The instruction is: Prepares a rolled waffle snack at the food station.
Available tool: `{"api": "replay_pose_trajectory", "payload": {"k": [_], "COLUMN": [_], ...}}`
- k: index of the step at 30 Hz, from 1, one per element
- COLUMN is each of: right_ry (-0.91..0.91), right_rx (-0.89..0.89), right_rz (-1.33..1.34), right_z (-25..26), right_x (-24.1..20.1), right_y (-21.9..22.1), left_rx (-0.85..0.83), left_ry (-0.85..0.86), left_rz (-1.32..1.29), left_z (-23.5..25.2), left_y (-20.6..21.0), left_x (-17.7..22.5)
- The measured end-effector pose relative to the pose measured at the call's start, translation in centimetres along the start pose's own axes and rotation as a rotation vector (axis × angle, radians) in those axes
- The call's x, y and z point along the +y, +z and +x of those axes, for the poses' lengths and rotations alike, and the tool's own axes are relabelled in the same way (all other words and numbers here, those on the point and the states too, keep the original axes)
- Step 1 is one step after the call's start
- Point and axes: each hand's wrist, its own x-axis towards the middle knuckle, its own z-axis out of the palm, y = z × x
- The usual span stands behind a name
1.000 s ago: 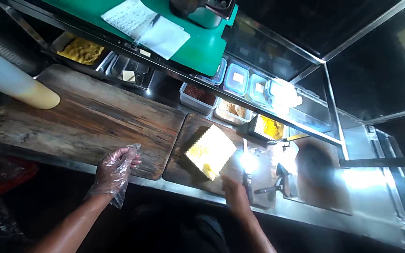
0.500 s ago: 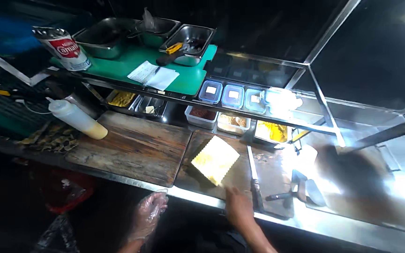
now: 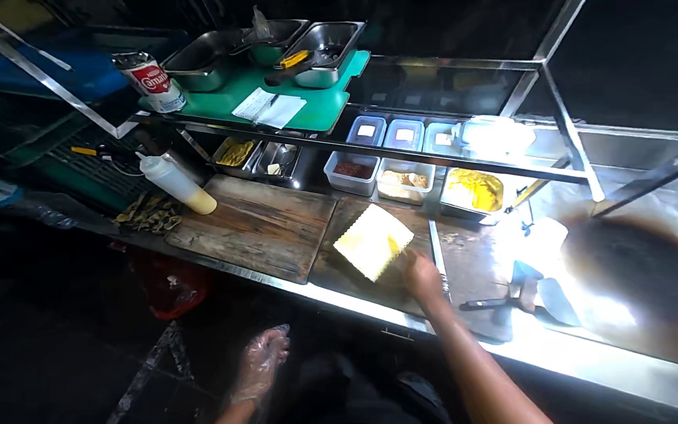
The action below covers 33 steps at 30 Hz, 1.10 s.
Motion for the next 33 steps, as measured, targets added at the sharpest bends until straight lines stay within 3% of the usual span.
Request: {"api": "replay_pose_trajectory", "payload": {"k": [2, 4, 5, 7, 9, 11, 13, 15, 16, 19, 21, 22, 24, 27, 29, 31, 33], "right_ry": [-0.077, -0.079, -0.049, -0.013, -0.008, -0.001, -0.039, -0.08, -0.049, 0.363, 0.572, 0.584, 0.421, 0.091, 0.062, 0.069, 0.065], "right_rx": [-0.124, -0.283, -0.286, -0.101, 0.08, 0.037, -0.169, -0.251, -0.25, -0.131, -0.055, 0.002, 0.15, 0.295, 0.267, 0.243, 0.284], "right_rz": [-0.176, -0.164, -0.074, 0.075, 0.0, -0.115, -0.125, 0.115, 0.359, 1.152, 1.278, 1.228, 0.977, 0.307, -0.04, -0.094, 0.051], "right_z": [-3.5, -6.2, -6.2, -3.9, -1.1, -2.2, -5.5, -7.0, -6.7, -6.5, -8.5, -9.8, -10.7, -8.0, -7.7, -9.4, -10.5], "right_x": [-1.3, -2.9, -3.2, -2.3, -0.9, -1.2, -3.1, -3.9, -3.8, -4.2, -4.8, -5.1, -5.2, -5.7, -6.8, -8.4, -8.6], "right_y": [-0.3, -1.3, -1.7, -1.3, 0.2, 1.4, 1.5, 2.1, 2.9, 6.1, 6.6, 6.7, 6.9, 7.4, 8.8, 9.3, 9.0], "left_rx": [-0.037, -0.016, 0.006, 0.016, -0.048, -0.148, -0.165, -0.124, -0.098, -0.056, -0.074, -0.081, -0.085, -0.134, -0.245, -0.335, -0.348], "left_ry": [0.023, 0.003, -0.038, -0.113, -0.123, -0.04, 0.056, 0.076, 0.059, 0.006, 0.043, 0.063, 0.086, 0.148, 0.21, 0.278, 0.269], "left_rz": [0.102, 0.074, 0.028, -0.032, 0.007, 0.129, 0.16, 0.029, -0.055, -0.157, -0.156, -0.153, -0.169, -0.167, -0.113, -0.124, -0.217], "left_z": [-1.1, -1.6, -1.8, -1.8, -1.2, 0.0, 2.5, 5.0, 6.2, 9.3, 11.5, 12.3, 13.7, 15.8, 16.7, 17.8, 18.4], "left_y": [-0.3, -0.3, -0.2, 0.2, 0.5, 0.0, -0.5, -1.0, -1.2, -2.0, -2.7, -3.0, -3.2, -2.0, -1.1, 0.0, 1.7], "left_x": [-0.5, -0.9, -1.2, -2.1, -3.1, -3.1, -1.9, -0.5, 0.3, 2.2, 3.7, 4.4, 5.3, 6.9, 8.1, 10.4, 12.8]}}
